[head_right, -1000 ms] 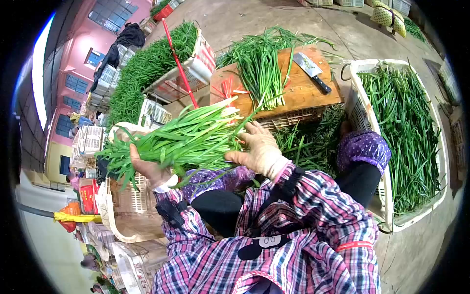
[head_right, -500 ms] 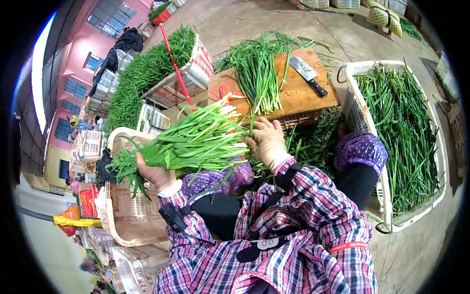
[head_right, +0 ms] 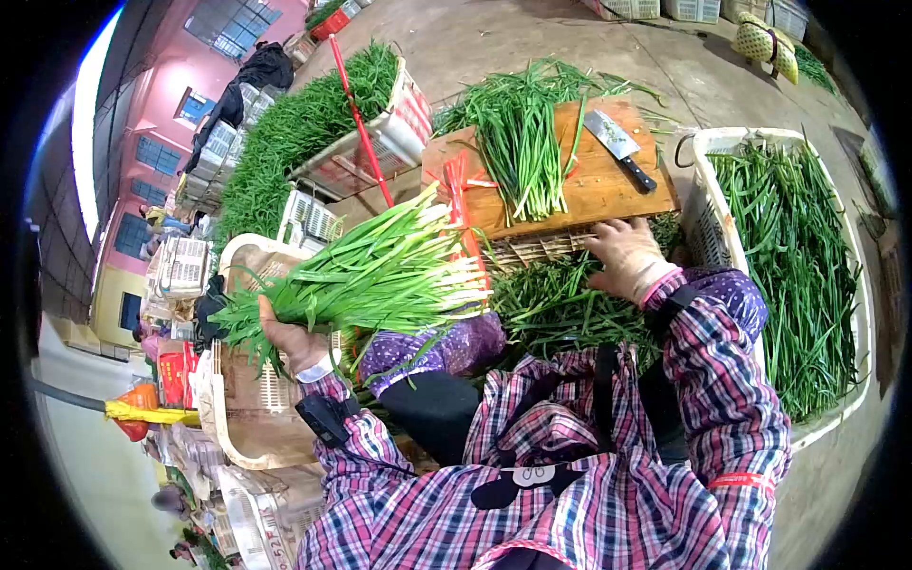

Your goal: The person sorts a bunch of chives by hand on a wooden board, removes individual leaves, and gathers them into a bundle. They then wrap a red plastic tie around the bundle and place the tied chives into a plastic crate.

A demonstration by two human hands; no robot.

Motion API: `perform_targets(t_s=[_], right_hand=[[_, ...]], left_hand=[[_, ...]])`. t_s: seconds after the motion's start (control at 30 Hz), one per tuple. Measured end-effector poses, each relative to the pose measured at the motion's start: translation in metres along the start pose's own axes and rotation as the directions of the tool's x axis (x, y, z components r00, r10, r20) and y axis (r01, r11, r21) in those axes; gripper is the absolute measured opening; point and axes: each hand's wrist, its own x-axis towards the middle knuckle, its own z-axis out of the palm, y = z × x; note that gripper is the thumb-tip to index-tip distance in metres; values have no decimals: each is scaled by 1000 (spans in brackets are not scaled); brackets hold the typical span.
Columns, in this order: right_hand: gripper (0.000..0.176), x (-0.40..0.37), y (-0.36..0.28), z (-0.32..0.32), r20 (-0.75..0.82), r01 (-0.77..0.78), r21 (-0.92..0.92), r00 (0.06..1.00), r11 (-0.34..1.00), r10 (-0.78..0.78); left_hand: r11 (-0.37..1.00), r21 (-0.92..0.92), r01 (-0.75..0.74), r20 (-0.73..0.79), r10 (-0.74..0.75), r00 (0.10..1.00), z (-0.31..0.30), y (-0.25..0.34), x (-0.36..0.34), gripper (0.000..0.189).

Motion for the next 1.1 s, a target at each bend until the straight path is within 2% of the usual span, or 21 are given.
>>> perform_targets(t_s=[0.03, 0.1, 0.17, 0.23, 0.3, 0.37, 0.4, 0.43, 0.47, 0.5, 0.53, 0.57, 0.63, 0.7, 0.77, 0.8, 0.87, 0.97, 1.03, 1.1], right_hand=[[46, -1, -10, -7, -232, 170, 188, 965, 967, -125], [48, 2, -45, -29, -413, 353, 430, 895, 831, -167], [48, 8, -80, -43, -401, 348, 624, 911, 700, -95], [42, 19, -100, -45, -346, 342, 676, 929, 652, -129], [29, 25, -112, -43, -400, 396, 598, 901, 697, -169], [22, 35, -109, -29, -604, 553, 376, 755, 744, -255], [21, 33, -105, -27, -651, 553, 355, 725, 754, -224], [20, 28, -98, -26, -694, 550, 336, 693, 765, -194], [20, 19, -90, -32, -681, 530, 332, 707, 781, -191], [17, 15, -81, -30, -716, 562, 350, 676, 750, -173], [16, 11, -72, -28, -676, 526, 354, 715, 773, -177], [14, 6, -66, -27, -634, 490, 356, 753, 796, -179], [11, -1, -59, -25, -624, 475, 393, 767, 788, -150], [10, -6, -53, -24, -610, 447, 435, 785, 782, -110], [9, -8, -43, -25, -591, 417, 424, 800, 804, -103], [9, -9, -41, -27, -575, 389, 413, 813, 823, -96], [7, -16, -38, -37, -560, 367, 410, 824, 835, -88], [7, -19, -27, -39, -526, 331, 343, 843, 879, -112], [8, -20, -20, -34, -483, 295, 382, 872, 876, -83], [8, -18, -10, -29, -510, 296, 379, 857, 877, -69]], left_hand=[[1000, 3, 0, 0, 0, 1000, 1, -1, -1, 47], [1000, -8, 13, -4, -13, 1000, 7, -3, -3, 47], [1000, 14, -4, 3, 4, 1000, 8, -8, -1, 46], [1000, -5, -9, 93, 10, 996, 14, -12, -5, 47], [999, 9, 41, 133, -42, 990, 11, -13, -1, 47], [1000, 12, 27, 175, -29, 984, 12, -13, 4, 46], [999, 35, -10, 189, 3, 982, 21, -9, -5, 46], [999, 37, -7, 181, 0, 983, 26, -7, -7, 46], [1000, 14, 13, 198, -15, 980, 29, -6, -7, 46], [999, -11, 32, 214, -29, 976, 32, -4, -7, 46], [999, 24, 32, 244, -37, 969, 37, -3, -9, 45], [999, -33, 14, 262, -5, 965, 38, -5, -2, 47], [997, -82, -6, 358, 35, 933, 40, -17, 3, 41], [983, -140, 119, 329, -67, 942, 52, -22, -3, 37], [990, -117, 77, 401, -24, 916, 55, -26, -1, 38], [990, -119, 76, 401, -22, 916, 57, -27, -3, 38], [1000, 4, 20, 355, -20, 934, 61, -24, -6, 40], [998, -56, 37, 418, -11, 908, 67, -21, -11, 40], [998, -61, 31, 390, -5, 921, 61, -23, -4, 40], [997, -71, 6, 328, 17, 944, 55, -23, -2, 41]])
